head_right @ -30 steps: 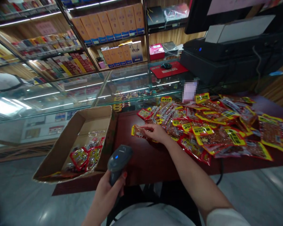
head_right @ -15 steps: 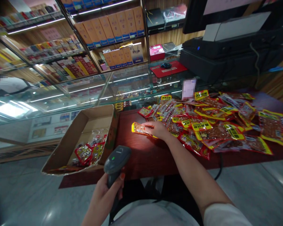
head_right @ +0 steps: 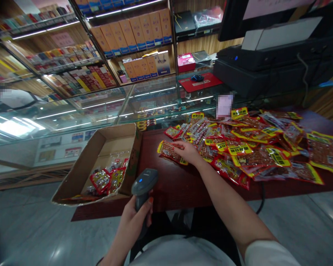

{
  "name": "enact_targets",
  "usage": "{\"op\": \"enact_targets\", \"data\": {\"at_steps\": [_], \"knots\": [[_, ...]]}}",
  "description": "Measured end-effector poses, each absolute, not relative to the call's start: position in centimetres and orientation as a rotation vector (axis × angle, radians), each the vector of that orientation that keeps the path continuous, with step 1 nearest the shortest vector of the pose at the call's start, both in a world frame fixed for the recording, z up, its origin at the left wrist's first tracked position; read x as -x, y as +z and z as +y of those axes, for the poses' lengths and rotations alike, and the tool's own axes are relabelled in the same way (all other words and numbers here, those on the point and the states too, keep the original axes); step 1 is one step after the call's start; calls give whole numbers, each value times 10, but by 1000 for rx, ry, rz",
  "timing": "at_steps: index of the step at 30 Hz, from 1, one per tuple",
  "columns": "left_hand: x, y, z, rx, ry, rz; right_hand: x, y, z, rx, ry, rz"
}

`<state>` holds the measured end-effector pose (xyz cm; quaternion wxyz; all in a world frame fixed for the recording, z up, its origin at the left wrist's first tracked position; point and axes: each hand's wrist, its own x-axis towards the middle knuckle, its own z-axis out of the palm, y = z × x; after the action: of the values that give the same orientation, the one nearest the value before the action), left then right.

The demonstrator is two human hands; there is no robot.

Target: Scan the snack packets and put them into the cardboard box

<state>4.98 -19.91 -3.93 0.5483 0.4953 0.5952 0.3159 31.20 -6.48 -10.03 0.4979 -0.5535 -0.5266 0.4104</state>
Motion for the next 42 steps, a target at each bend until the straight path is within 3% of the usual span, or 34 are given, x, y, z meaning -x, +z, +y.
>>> {"op": "enact_targets", "data": {"at_steps": [4, 8, 11, 15, 17, 23, 29, 36, 42], "knots": [[-56, -61, -188, -1067, 812, 1390, -275, -78, -62, 1127, 1237, -930], [-54, -74, -183, -1038, 826, 1336, -213, -34, -46, 848, 1427, -1225], [-51, -78, -183, -1044, 835, 1316, -199, -13, -21, 1024, 1108, -1528], [-49, -81, -185, -1047, 857, 1308, -241, -20, 12, 1731, 352, -1742], [-50, -82, -186, -1047, 856, 1306, -267, -30, 20, 2050, 127, -1802], [-49, -83, -185, -1071, 839, 1314, -300, -46, 14, 2141, 29, -2055], [-52, -80, -185, -1083, 792, 1313, -311, -69, -10, 1723, 310, -1862], [-52, -76, -185, -1100, 760, 1321, -290, -111, -53, 1169, 1063, -997], [-55, -44, -188, -1276, 692, 1411, -286, -120, -48, 1182, 1169, -922]]}}
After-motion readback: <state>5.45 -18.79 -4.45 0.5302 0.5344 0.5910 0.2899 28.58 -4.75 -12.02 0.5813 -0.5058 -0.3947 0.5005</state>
